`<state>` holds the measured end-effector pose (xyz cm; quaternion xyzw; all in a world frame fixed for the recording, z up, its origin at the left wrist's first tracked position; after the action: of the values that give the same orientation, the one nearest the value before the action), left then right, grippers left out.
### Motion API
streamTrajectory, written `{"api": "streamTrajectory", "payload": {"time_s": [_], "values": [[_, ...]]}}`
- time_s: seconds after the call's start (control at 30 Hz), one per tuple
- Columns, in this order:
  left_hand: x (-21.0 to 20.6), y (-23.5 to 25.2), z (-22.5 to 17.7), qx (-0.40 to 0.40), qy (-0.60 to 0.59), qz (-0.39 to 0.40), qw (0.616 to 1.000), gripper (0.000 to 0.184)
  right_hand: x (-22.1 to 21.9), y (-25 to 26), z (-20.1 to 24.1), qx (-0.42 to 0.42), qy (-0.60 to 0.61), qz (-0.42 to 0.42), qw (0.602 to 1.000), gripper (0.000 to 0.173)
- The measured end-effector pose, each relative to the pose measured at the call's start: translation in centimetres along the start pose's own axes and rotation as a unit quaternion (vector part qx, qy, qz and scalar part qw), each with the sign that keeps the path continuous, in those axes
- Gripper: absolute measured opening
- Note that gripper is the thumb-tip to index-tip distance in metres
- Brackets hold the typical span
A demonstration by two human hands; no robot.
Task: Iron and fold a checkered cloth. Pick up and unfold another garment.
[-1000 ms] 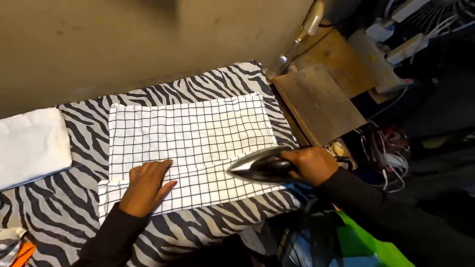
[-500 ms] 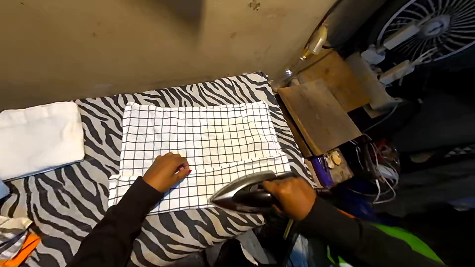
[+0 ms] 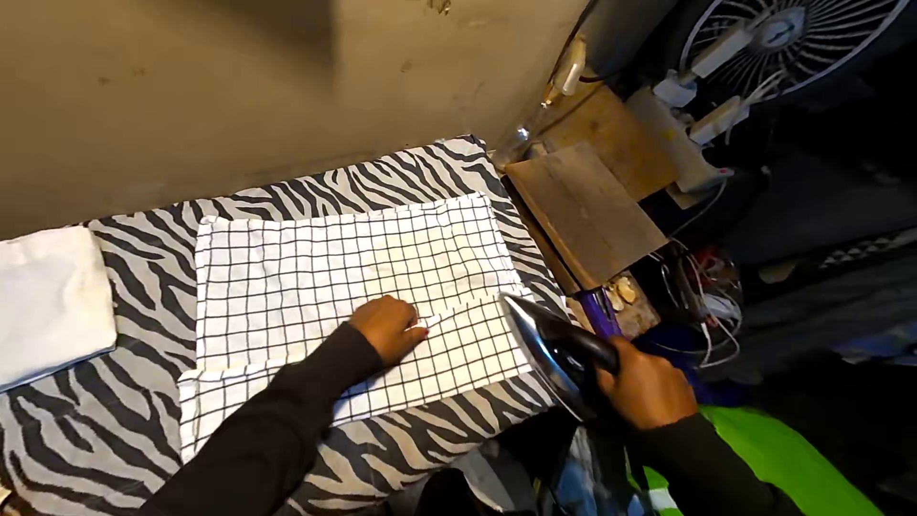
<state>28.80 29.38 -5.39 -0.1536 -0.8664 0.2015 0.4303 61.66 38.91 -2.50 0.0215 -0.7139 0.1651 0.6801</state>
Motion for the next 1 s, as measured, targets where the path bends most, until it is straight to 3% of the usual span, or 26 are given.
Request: {"api": "streamTrajectory", "payload": {"time_s": [0.1,0.2,0.33,0.47,0.6,0.8,1.0], "values": [[0.3,3.0,-2.8,0.014,-0.014,0.014,1.000,0.039,0.1,-0.4,0.0,-0.040,0.015,0.001,0.999,0.033],[0.2,4.1,-3.4,0.042,-0.023,-0.024,0.999,0.031,1.5,0.9,1.6,0.010,0.010,0.034,0.999,0.036],[-0.8,3.0,-1.1,0.054,-0.048,-0.066,0.995,0.034,1.7,4.6,3.5,0.219,-0.004,-0.016,0.976,0.028],[-1.1,-0.6,3.8,0.029,-0.065,-0.130,0.989,0.035,1.0,7.1,3.7,0.430,-0.003,-0.090,0.899,0.017],[-1.3,-3.4,6.8,0.029,-0.066,-0.144,0.987,0.032,0.9,6.7,6.0,0.440,-0.013,-0.077,0.894,0.016],[-0.3,-6.4,8.8,0.079,-0.033,-0.148,0.985,0.029,1.3,4.4,14.1,0.446,-0.036,0.001,0.894,0.019],[0.1,-11.9,14.6,0.067,-0.005,-0.143,0.987,0.030,1.4,2.5,20.0,0.477,-0.057,0.015,0.877,0.019]]}}
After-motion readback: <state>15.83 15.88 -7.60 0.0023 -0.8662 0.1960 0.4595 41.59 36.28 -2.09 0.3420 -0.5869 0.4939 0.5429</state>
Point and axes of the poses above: each hand's wrist, its own y-axis towards the middle knuckle, its own x-axis out of the back of the hand, z = x × y, the point moved 1 cm from there along y, towards the middle knuckle, and after that the axes turned 2 degrees about -z, right-handed, at the moved point
